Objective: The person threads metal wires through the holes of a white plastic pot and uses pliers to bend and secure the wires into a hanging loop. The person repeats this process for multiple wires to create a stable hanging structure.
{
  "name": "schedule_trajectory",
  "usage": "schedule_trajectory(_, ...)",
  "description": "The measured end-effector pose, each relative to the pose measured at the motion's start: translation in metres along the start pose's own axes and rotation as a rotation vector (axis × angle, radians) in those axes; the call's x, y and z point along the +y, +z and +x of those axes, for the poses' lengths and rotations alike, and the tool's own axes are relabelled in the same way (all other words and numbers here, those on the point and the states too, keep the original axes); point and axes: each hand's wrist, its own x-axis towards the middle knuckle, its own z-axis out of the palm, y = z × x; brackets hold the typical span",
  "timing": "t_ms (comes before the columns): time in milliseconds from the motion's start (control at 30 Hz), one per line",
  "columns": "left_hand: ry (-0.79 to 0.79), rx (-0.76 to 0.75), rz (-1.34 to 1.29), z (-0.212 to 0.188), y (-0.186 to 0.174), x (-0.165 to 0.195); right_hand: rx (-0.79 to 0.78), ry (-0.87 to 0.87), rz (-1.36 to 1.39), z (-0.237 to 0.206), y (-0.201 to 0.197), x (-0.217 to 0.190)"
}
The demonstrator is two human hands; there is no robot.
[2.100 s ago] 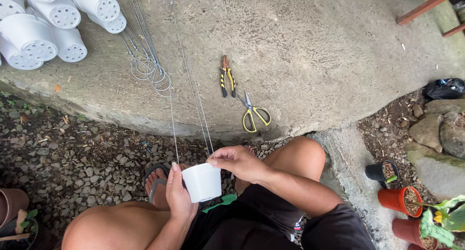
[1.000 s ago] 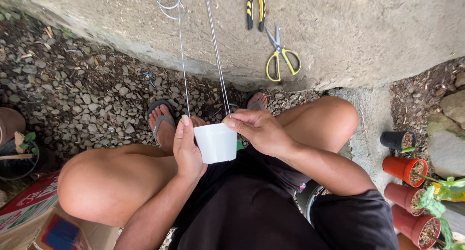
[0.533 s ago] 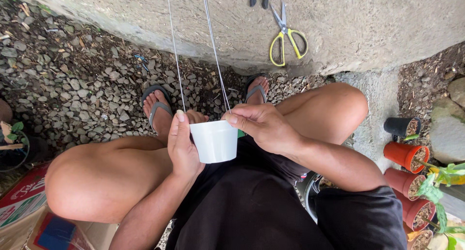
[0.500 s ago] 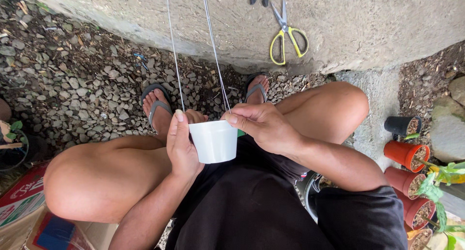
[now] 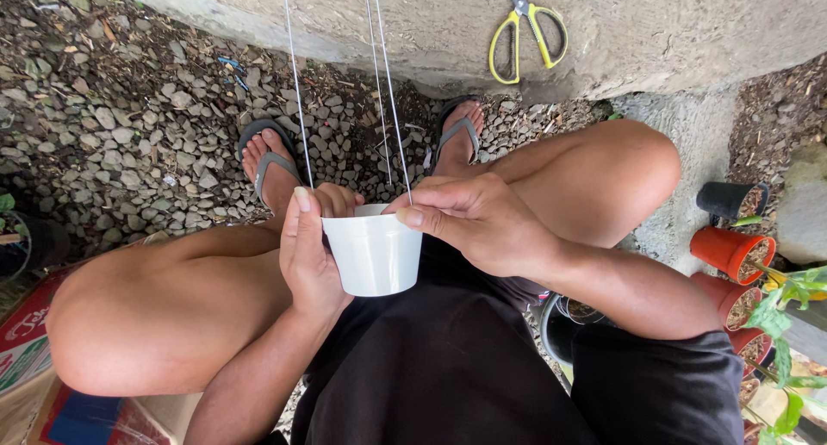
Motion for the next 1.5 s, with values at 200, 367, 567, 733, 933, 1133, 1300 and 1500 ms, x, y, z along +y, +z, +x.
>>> schedule_trajectory(200, 0.021, 0.008, 0.040, 0.000, -0.001, -0.002, -0.015, 0.012, 0.024, 0.000, 0.001, 0.000)
schedule_trajectory(367, 0.009, 0.023, 0.046, -0.001, -0.001, -0.003, -0.007, 0.006, 0.030, 0.001, 0.001, -0.002)
schedule_trajectory(567, -0.007, 0.018, 0.047, -0.001, -0.003, -0.004, -0.016, 0.022, 0.053, 0.002, 0.002, -0.003)
schedule_trajectory(733, 0.003, 0.002, 0.070, -0.001, -0.003, -0.005, -0.011, 0.014, 0.070, 0.001, 0.002, -0.003)
schedule_trajectory(933, 0.005, 0.004, 0.062, -0.003, -0.005, -0.007, 0.006, 0.057, 0.041, 0.001, 0.005, 0.000)
schedule_trajectory(1133, -0.004, 0.014, 0.039, -0.004, -0.004, -0.009, 0.042, 0.061, 0.060, 0.000, 0.008, 0.005)
schedule_trajectory(1300, -0.006, 0.021, 0.026, -0.003, -0.005, -0.010, 0.056, 0.051, 0.048, 0.000, 0.009, 0.012)
schedule_trajectory(1500, -0.020, 0.027, 0.012, -0.003, -0.005, -0.010, 0.093, 0.066, 0.094, -0.001, 0.014, 0.015)
